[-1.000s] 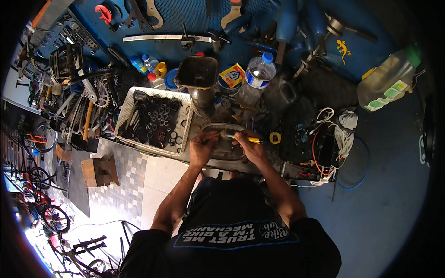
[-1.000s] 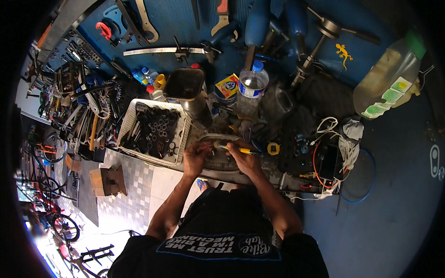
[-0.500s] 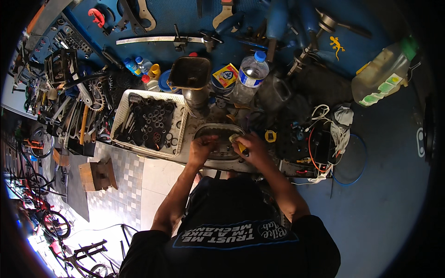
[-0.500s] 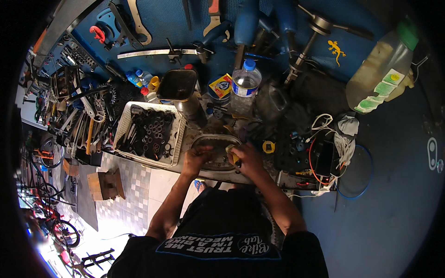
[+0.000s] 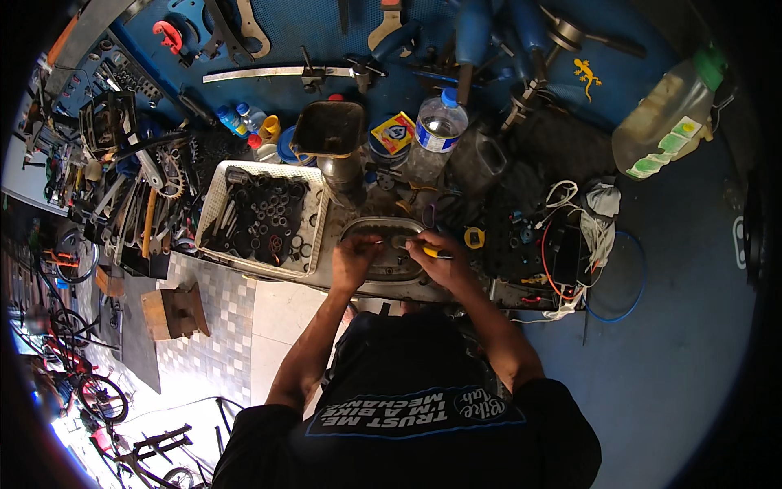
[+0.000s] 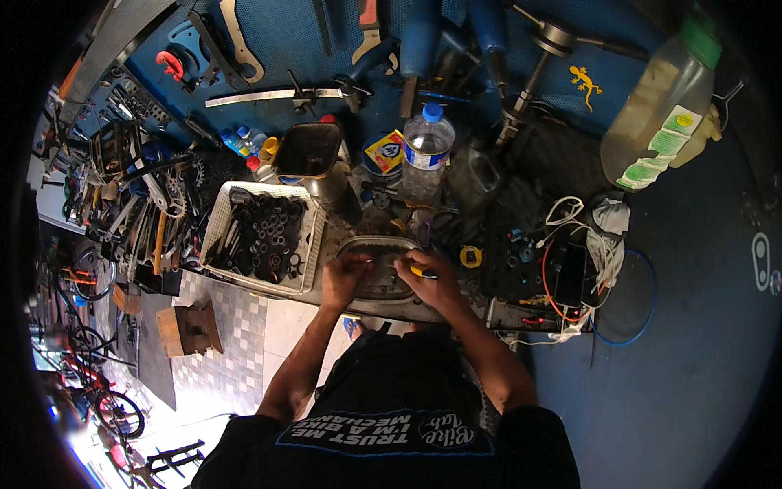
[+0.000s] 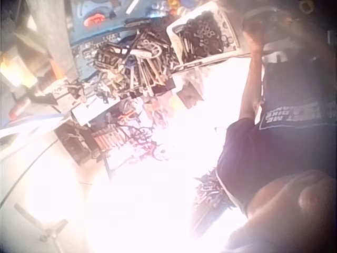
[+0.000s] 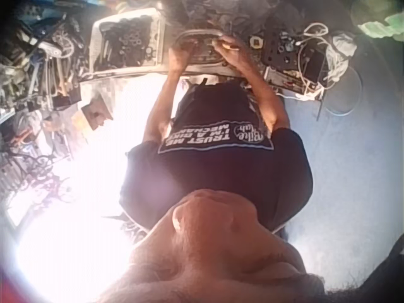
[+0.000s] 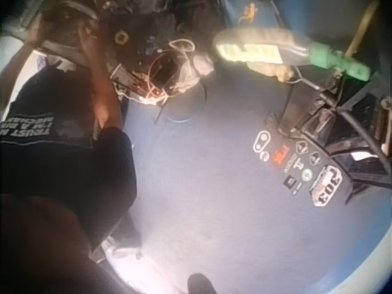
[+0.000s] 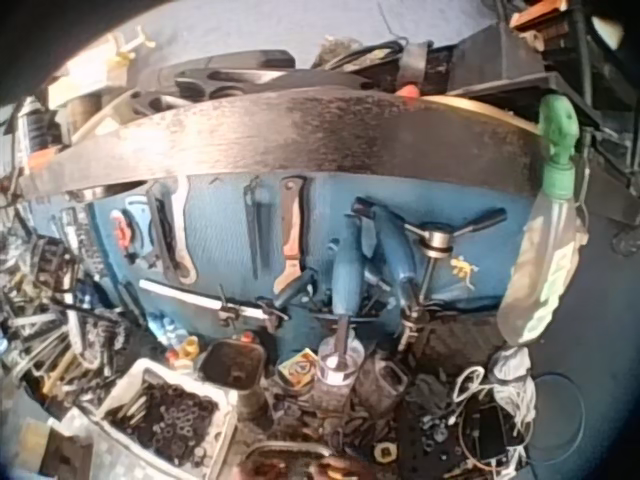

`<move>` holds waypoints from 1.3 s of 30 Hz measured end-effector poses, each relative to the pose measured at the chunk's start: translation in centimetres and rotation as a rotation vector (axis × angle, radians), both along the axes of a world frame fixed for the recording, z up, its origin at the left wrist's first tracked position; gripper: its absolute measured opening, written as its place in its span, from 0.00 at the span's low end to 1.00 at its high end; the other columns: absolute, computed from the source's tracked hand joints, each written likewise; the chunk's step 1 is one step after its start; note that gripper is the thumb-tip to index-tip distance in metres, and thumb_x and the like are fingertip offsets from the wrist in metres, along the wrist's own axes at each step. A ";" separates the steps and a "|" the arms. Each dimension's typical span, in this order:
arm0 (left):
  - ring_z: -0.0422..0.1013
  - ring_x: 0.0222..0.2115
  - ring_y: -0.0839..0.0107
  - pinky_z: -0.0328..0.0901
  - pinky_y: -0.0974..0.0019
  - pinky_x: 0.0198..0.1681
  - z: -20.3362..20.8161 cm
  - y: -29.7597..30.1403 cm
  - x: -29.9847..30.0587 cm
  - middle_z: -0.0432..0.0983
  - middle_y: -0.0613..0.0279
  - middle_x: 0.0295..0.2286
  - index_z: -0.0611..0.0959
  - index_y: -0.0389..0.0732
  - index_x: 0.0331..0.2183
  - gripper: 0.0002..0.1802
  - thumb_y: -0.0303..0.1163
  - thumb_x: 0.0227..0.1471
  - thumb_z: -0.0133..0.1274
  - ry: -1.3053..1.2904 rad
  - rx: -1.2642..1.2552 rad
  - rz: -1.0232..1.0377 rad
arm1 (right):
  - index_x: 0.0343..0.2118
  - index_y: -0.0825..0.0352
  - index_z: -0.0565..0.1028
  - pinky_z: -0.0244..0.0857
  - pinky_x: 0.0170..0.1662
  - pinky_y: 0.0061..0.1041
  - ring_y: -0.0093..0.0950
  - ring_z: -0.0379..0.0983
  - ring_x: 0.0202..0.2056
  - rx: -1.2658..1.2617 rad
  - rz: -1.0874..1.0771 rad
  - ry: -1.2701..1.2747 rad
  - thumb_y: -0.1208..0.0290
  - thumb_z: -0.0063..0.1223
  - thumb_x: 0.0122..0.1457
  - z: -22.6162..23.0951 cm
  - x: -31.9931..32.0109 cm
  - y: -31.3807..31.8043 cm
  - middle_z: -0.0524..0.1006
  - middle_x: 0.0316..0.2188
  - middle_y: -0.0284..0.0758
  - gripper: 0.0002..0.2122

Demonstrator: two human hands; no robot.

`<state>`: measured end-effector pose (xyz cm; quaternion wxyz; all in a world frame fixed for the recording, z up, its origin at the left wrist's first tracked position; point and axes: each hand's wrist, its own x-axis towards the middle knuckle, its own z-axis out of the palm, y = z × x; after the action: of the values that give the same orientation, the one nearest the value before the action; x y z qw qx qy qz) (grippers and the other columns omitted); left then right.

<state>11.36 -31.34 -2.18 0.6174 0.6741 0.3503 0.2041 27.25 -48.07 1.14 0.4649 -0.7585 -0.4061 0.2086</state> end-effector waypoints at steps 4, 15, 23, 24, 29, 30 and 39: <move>0.81 0.30 0.75 0.76 0.70 0.35 0.5 -0.5 0.2 0.87 0.57 0.30 0.88 0.30 0.40 0.10 0.23 0.56 0.65 0.100 0.162 0.046 | 0.43 0.67 0.82 0.73 0.40 0.21 0.19 0.81 0.36 0.090 -0.012 0.270 0.63 0.61 0.68 4.2 -3.0 0.9 0.85 0.33 0.33 0.11; 0.81 0.31 0.75 0.74 0.70 0.35 1.5 -1.1 0.6 0.87 0.58 0.31 0.89 0.34 0.38 0.09 0.24 0.53 0.68 0.001 -0.015 0.042 | 0.41 0.68 0.83 0.70 0.36 0.21 0.17 0.75 0.30 0.008 -0.123 0.206 0.58 0.62 0.68 -0.2 -1.2 -0.5 0.82 0.28 0.30 0.15; 0.83 0.34 0.65 0.74 0.62 0.40 2.7 -1.6 0.7 0.87 0.53 0.32 0.91 0.40 0.38 0.10 0.30 0.52 0.69 0.077 0.144 -0.031 | 0.41 0.68 0.82 0.68 0.36 0.22 0.17 0.74 0.31 0.087 -0.236 0.266 0.62 0.61 0.68 -2.7 -1.6 -2.3 0.81 0.28 0.28 0.12; 0.83 0.35 0.64 0.74 0.62 0.40 3.0 -1.4 0.4 0.86 0.53 0.33 0.91 0.40 0.38 0.10 0.31 0.52 0.69 0.060 0.148 -0.049 | 0.41 0.68 0.82 0.68 0.34 0.23 0.16 0.73 0.29 0.056 -0.254 0.212 0.61 0.61 0.68 -3.2 -1.3 -2.6 0.79 0.26 0.26 0.13; 0.82 0.38 0.54 0.76 0.56 0.42 6.9 0.3 1.5 0.85 0.54 0.39 0.90 0.41 0.42 0.13 0.30 0.53 0.65 -0.192 0.649 -0.412 | 0.42 0.68 0.82 0.68 0.36 0.25 0.20 0.74 0.32 -0.038 -0.243 0.281 0.61 0.61 0.67 -0.1 -1.5 -3.8 0.80 0.29 0.31 0.13; 0.82 0.38 0.54 0.76 0.56 0.41 8.0 0.0 1.5 0.85 0.55 0.39 0.89 0.41 0.43 0.14 0.31 0.54 0.65 -0.170 0.707 -0.446 | 0.42 0.68 0.82 0.69 0.37 0.25 0.21 0.75 0.32 -0.016 -0.233 0.277 0.61 0.60 0.67 -0.2 -1.5 -4.0 0.81 0.30 0.33 0.13; 0.81 0.43 0.54 0.78 0.52 0.43 8.4 -1.6 0.6 0.82 0.49 0.46 0.87 0.50 0.47 0.15 0.36 0.58 0.59 0.352 0.715 -0.576 | 0.40 0.69 0.81 0.67 0.35 0.25 0.19 0.74 0.30 -0.066 -0.187 0.055 0.65 0.62 0.65 0.4 -2.0 -3.9 0.80 0.28 0.32 0.11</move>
<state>11.92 -32.97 6.19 0.3102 0.9375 0.1570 0.0154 25.23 -51.99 1.51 0.4682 -0.8019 -0.3137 0.1983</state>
